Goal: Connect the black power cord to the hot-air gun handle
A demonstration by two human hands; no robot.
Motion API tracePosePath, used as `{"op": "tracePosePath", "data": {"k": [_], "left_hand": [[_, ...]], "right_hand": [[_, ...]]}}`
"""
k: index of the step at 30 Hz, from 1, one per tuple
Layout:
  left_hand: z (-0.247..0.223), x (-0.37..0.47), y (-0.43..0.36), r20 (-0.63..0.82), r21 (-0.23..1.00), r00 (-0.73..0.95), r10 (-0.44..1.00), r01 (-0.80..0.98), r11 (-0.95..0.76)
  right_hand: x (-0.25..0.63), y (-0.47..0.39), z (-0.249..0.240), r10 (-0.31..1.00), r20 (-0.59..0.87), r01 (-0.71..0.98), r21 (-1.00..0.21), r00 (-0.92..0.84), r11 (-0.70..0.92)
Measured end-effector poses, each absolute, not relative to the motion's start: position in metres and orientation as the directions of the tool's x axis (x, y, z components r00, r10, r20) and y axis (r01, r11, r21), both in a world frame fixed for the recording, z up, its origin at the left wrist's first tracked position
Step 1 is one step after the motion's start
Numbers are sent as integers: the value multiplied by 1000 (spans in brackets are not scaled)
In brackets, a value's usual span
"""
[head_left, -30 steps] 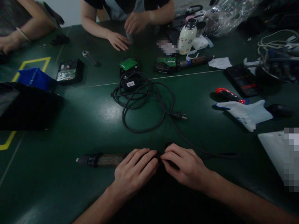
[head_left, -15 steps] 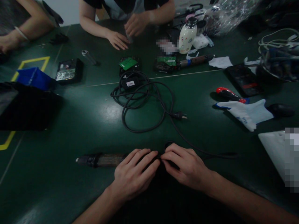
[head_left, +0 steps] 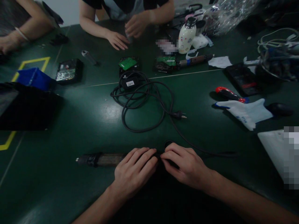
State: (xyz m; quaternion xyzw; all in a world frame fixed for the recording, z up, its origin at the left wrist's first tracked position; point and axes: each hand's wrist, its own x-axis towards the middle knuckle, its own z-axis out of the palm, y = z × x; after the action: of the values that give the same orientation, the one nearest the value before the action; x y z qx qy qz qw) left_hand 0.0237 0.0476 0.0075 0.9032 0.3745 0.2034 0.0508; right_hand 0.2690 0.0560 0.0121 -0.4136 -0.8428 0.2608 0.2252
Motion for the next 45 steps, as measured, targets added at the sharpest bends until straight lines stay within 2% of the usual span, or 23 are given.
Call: {"op": "tracePosePath", "data": {"k": [37, 45], "left_hand": [[10, 22, 47, 314, 236, 675, 667, 625, -744], [7, 22, 47, 328, 247, 637, 698, 655, -714]], "right_hand": [[268, 57, 13, 812, 185, 575, -620, -554, 533], [268, 58, 15, 807, 182, 570, -622, -562, 537]]}}
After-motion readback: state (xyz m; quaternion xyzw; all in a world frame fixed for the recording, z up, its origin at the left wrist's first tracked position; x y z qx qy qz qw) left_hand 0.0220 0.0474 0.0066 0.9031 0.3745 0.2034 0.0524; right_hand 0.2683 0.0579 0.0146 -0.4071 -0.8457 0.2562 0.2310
